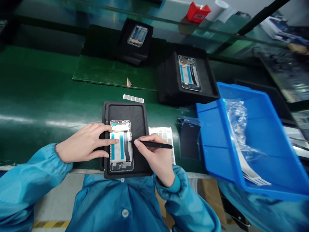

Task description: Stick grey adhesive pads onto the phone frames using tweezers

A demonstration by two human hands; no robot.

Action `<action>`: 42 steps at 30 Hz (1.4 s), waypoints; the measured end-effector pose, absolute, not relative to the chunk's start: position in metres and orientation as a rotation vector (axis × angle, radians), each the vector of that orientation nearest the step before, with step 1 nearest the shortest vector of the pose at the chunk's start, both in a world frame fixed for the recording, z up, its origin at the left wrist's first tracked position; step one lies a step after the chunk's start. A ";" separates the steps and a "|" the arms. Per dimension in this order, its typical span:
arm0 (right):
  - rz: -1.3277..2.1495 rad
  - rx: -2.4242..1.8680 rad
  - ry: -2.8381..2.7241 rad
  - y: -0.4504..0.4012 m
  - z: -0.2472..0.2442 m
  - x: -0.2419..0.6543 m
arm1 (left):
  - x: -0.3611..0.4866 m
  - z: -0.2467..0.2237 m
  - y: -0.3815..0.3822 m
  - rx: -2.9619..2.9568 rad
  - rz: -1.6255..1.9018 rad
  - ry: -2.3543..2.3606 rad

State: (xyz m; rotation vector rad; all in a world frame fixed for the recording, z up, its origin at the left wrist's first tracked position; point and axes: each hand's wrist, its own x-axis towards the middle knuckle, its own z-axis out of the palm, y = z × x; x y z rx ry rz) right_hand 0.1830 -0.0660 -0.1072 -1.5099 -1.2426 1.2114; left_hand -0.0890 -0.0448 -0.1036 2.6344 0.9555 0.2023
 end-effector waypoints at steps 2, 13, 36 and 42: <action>1.213 -1.494 -1.238 -0.065 -0.109 0.183 | -0.090 -0.104 -0.049 2.630 0.210 0.988; 1.242 -1.354 -1.082 -0.077 -0.106 0.198 | -0.074 -0.091 -0.057 2.681 0.138 1.156; 0.463 -1.317 -1.000 -0.090 -0.147 0.336 | 0.226 -0.112 0.083 2.462 0.341 0.911; 0.075 -1.198 -1.242 -0.057 -0.133 0.344 | 0.194 -0.090 0.068 2.378 0.429 0.836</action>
